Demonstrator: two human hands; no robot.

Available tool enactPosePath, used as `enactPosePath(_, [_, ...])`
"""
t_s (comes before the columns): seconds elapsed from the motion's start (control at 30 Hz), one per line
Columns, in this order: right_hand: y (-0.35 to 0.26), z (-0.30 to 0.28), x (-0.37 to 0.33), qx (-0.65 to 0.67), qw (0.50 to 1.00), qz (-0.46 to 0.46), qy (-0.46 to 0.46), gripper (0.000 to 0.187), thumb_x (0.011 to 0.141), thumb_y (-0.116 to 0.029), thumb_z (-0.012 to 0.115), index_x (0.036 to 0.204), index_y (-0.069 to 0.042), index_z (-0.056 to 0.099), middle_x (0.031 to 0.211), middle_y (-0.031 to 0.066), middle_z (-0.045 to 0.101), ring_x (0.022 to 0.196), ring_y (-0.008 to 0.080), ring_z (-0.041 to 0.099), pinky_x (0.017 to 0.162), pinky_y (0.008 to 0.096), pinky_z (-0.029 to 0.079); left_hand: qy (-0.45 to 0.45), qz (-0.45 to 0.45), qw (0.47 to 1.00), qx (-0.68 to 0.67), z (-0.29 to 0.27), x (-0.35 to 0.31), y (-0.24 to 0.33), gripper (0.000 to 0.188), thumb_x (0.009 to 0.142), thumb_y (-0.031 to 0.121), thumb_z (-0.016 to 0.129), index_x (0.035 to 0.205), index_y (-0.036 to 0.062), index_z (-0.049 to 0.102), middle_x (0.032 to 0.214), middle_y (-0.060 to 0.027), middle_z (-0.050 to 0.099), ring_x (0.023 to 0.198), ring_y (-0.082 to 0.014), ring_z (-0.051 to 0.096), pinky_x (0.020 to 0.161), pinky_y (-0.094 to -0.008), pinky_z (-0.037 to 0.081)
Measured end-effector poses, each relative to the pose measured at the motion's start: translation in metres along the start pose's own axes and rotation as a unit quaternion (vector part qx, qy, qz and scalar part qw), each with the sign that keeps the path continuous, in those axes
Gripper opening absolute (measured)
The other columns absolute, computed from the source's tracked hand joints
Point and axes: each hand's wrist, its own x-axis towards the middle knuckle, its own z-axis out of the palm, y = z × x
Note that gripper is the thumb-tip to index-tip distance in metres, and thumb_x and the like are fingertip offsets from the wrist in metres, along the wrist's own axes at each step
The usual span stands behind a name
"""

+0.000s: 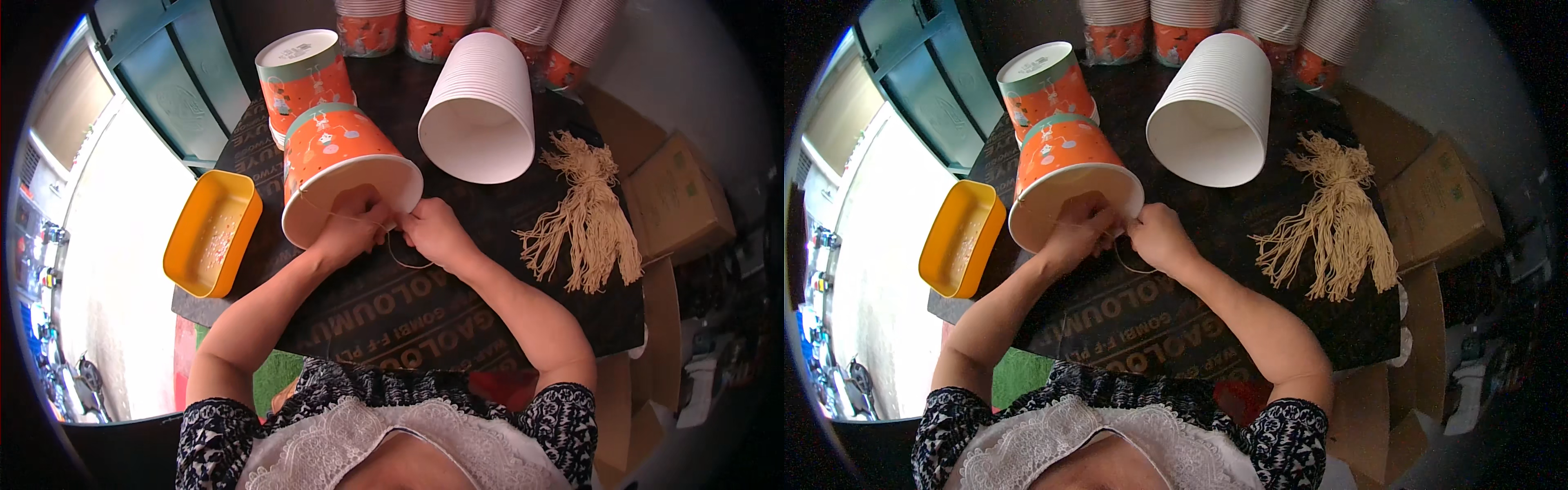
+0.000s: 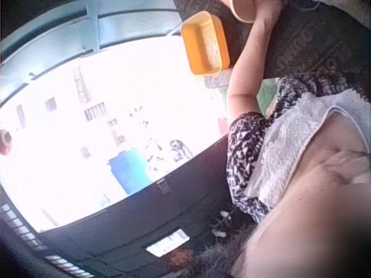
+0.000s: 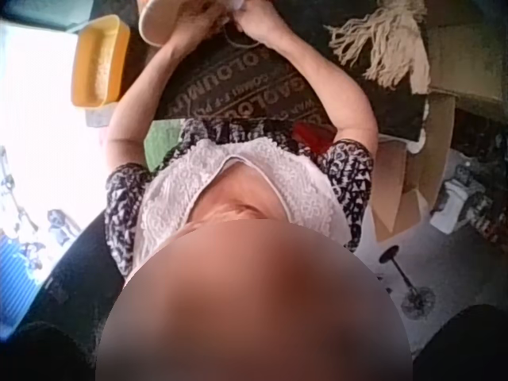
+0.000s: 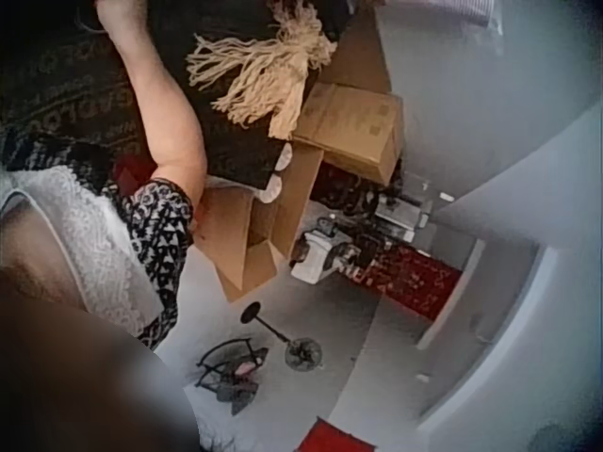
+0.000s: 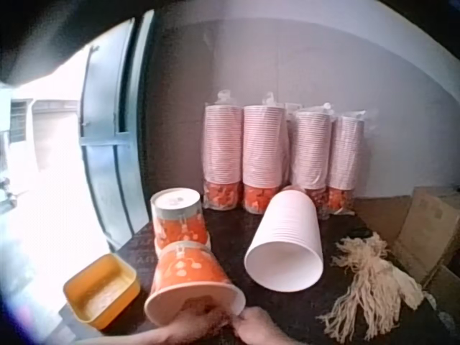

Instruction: Manually thread string handles through holes in paper buckets and tie them.

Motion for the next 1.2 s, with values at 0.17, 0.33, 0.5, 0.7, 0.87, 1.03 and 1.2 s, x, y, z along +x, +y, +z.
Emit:
enactPosePath(0.17, [-0.019, -0.003, -0.018, -0.238, 0.970, -0.051, -0.004, 0.026, 0.089, -0.022, 0.056, 0.080, 0.000, 0.066, 0.080, 0.0233, 0.066, 0.075, 0.0413, 0.064, 0.065, 0.0480, 0.051, 0.019, 0.005, 1.000, -0.012, -0.007, 0.003, -0.009, 0.018, 0.090, 0.018, 0.055, 0.084, 0.0006, 0.058, 0.064, -0.0050, 0.056, 0.051, -0.0103, 0.053, 0.045, -0.0236, 0.041])
enactPosePath(0.33, [-0.027, 0.013, -0.040, -0.380, 0.897, -0.224, -0.021, 0.009, 0.083, -0.007, 0.050, 0.084, -0.003, 0.058, 0.076, 0.0185, 0.063, 0.071, 0.0386, 0.064, 0.063, 0.0480, 0.051, 0.058, 0.070, 0.993, 0.071, -0.006, 0.006, -0.017, 0.019, 0.088, 0.016, 0.056, 0.084, -0.0016, 0.059, 0.067, -0.0099, 0.061, 0.055, -0.0158, 0.058, 0.047, -0.0276, 0.045])
enactPosePath(0.5, [-0.018, 0.010, -0.026, -0.262, 0.923, -0.269, 0.083, 0.005, 0.084, -0.004, 0.053, 0.083, -0.002, 0.057, 0.079, 0.0191, 0.062, 0.076, 0.0384, 0.062, 0.062, 0.0474, 0.050, 0.053, 0.106, 0.990, 0.078, -0.004, 0.007, -0.020, 0.023, 0.091, 0.022, 0.057, 0.081, 0.0005, 0.058, 0.066, -0.0050, 0.056, 0.055, -0.0108, 0.052, 0.048, -0.0257, 0.042])
enactPosePath(0.7, [-0.007, 0.002, -0.011, -0.167, 0.960, -0.191, 0.114, 0.013, 0.086, -0.011, 0.056, 0.080, 0.001, 0.056, 0.072, 0.0242, 0.060, 0.073, 0.0432, 0.060, 0.060, 0.0497, 0.047, -0.006, 0.032, 0.996, 0.085, -0.007, 0.002, -0.002, 0.020, 0.090, 0.019, 0.057, 0.084, -0.0008, 0.059, 0.065, -0.0059, 0.058, 0.053, -0.0124, 0.055, 0.047, -0.0256, 0.044])
enactPosePath(0.87, [-0.008, 0.002, -0.010, -0.076, 0.983, -0.131, 0.103, 0.015, 0.086, -0.010, 0.057, 0.078, 0.002, 0.059, 0.073, 0.0235, 0.060, 0.072, 0.0431, 0.061, 0.059, 0.0463, 0.047, -0.017, 0.024, 0.997, 0.074, -0.008, 0.002, -0.007, 0.017, 0.087, 0.014, 0.058, 0.087, -0.0028, 0.061, 0.064, -0.0070, 0.059, 0.050, -0.0136, 0.056, 0.046, -0.0252, 0.045])
enactPosePath(1.03, [-0.015, 0.005, -0.016, -0.085, 0.978, -0.135, 0.136, 0.015, 0.086, -0.011, 0.059, 0.079, 0.002, 0.060, 0.072, 0.0229, 0.061, 0.071, 0.0423, 0.061, 0.058, 0.0449, 0.048, -0.038, 0.056, 0.995, 0.069, -0.007, 0.000, -0.009, 0.013, 0.085, 0.009, 0.060, 0.085, -0.0037, 0.061, 0.065, -0.0066, 0.059, 0.050, -0.0134, 0.056, 0.045, -0.0265, 0.045])
enactPosePath(1.2, [-0.026, 0.007, -0.021, -0.082, 0.968, -0.177, 0.158, 0.014, 0.085, -0.011, 0.062, 0.080, 0.002, 0.060, 0.072, 0.0218, 0.062, 0.069, 0.0403, 0.063, 0.058, 0.0443, 0.049, -0.044, 0.045, 0.994, 0.091, -0.004, -0.002, -0.009, 0.013, 0.086, 0.010, 0.062, 0.090, -0.0025, 0.059, 0.073, -0.0076, 0.060, 0.055, -0.0124, 0.056, 0.046, -0.0251, 0.046])
